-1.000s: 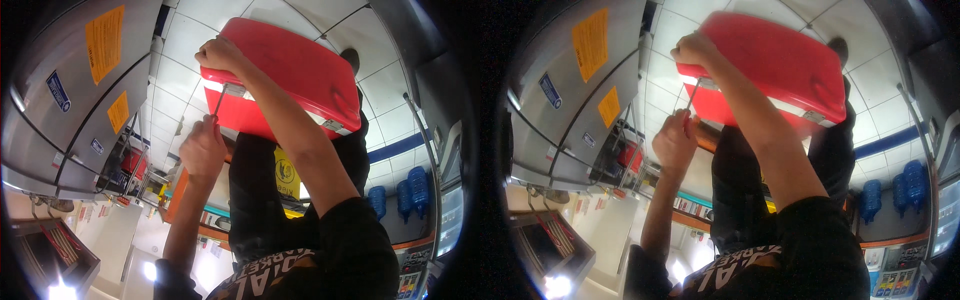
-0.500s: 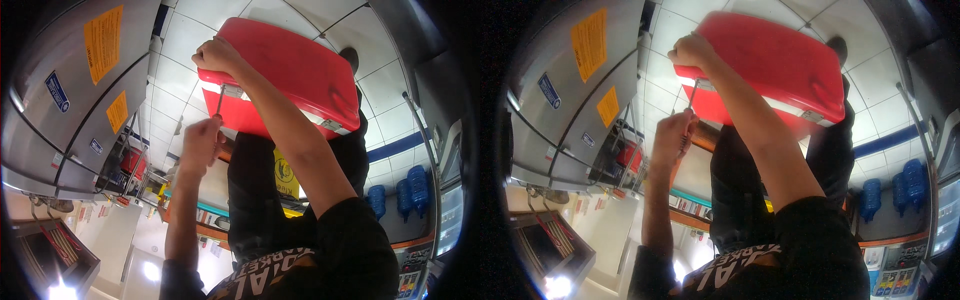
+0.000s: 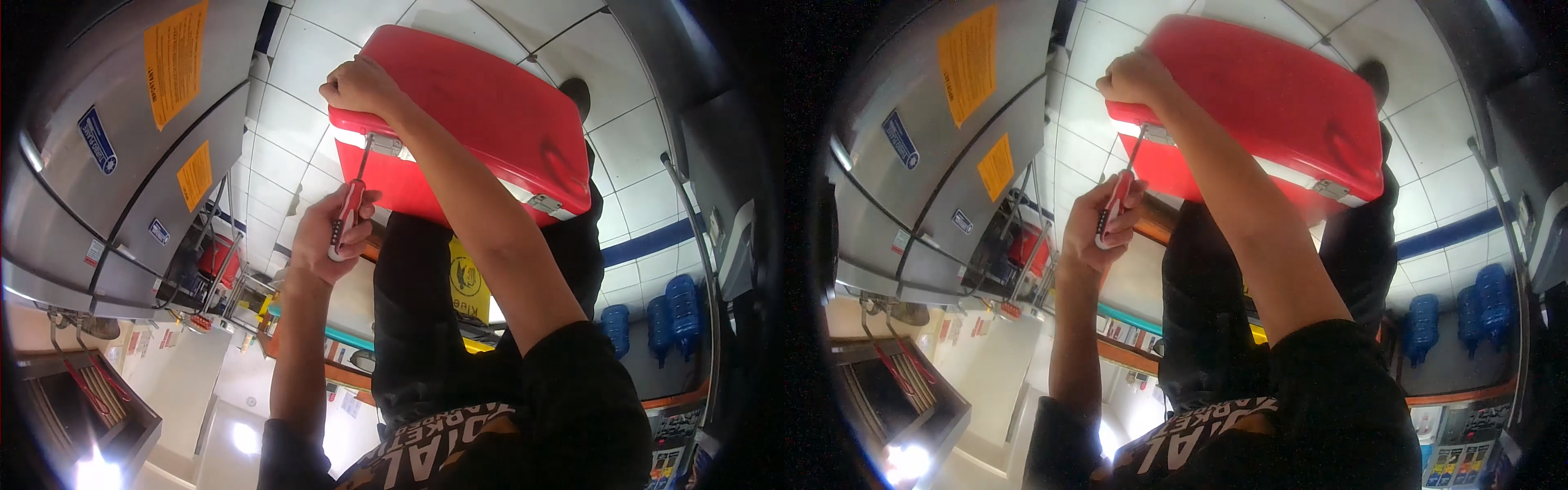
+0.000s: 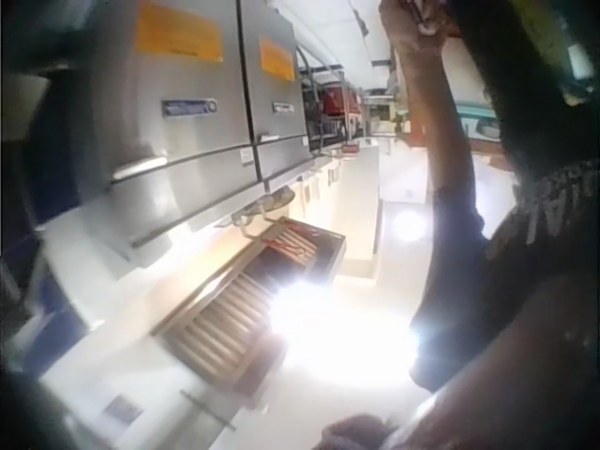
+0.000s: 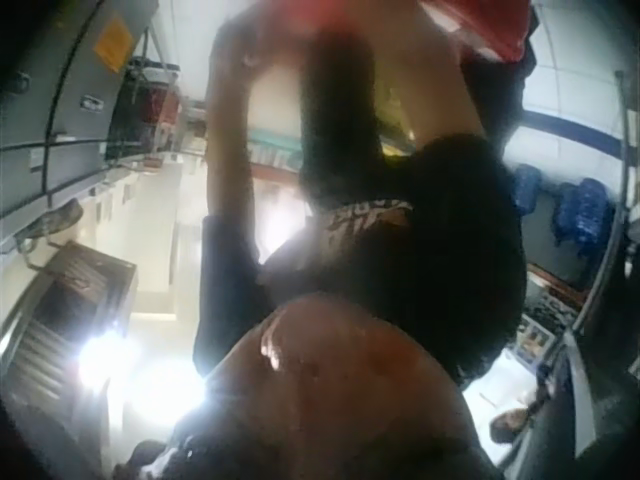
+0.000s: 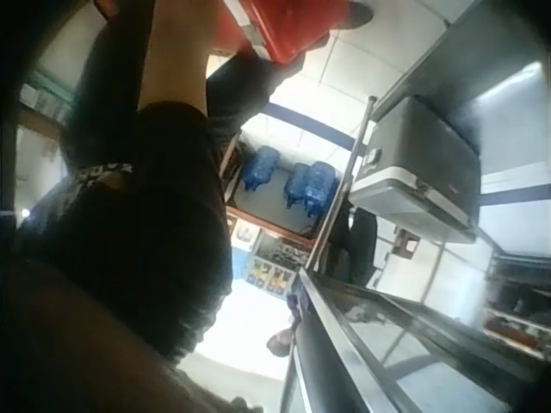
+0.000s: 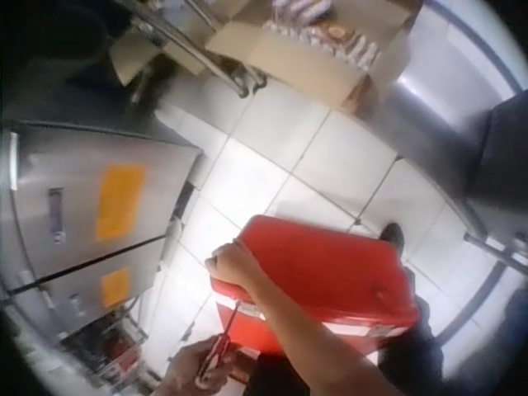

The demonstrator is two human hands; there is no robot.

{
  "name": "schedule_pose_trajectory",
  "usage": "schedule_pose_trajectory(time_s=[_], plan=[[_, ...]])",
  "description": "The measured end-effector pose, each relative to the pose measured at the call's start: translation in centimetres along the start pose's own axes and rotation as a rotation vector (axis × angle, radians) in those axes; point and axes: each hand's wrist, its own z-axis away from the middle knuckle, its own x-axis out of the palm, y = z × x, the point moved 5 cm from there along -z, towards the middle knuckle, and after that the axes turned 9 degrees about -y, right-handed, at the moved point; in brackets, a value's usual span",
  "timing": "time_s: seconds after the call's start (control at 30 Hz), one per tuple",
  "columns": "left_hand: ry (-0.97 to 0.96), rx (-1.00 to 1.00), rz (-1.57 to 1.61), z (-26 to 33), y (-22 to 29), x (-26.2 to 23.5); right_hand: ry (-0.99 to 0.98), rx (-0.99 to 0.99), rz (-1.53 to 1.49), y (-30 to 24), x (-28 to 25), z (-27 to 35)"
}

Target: The person unscrews a metal latch from a red cooler box using a screwdriver and then lifts the lid.

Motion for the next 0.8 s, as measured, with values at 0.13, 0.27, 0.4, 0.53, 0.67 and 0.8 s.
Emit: schedule_pose_trajectory(time_s=[0.13,0.27,0.4,0.53,0.67,0.8], plan=[[0.593,0.247,-1.529,0.5,2.4,1.1,0.008,0.047,0.002,-0.1,-0.7,-0.2],[0.782,0.562,-2.135,0.7,0.8,3.6,-0.027,0.049,0.036,0.7,-1.1,-0.1],[0.479,0.413,-1.425,1.0,2.0,1.4,0.008,0.012,-0.006,-0.3,-0.8,0.1],[0.262,0.103,-0.364,0.9,0.6,1.3,0.019,-0.024,0.029,-0.2,-0.6,0.4],[0.342,0.023,-0.699,0.7,1.7,2.3,0.055,-0.033,0.009,0.0,-0.5,0.3],[0.528,0.261,-1.844,-0.5,3.1,2.0,-0.045,0.027,0.021,0.1,-1.0,0.0]])
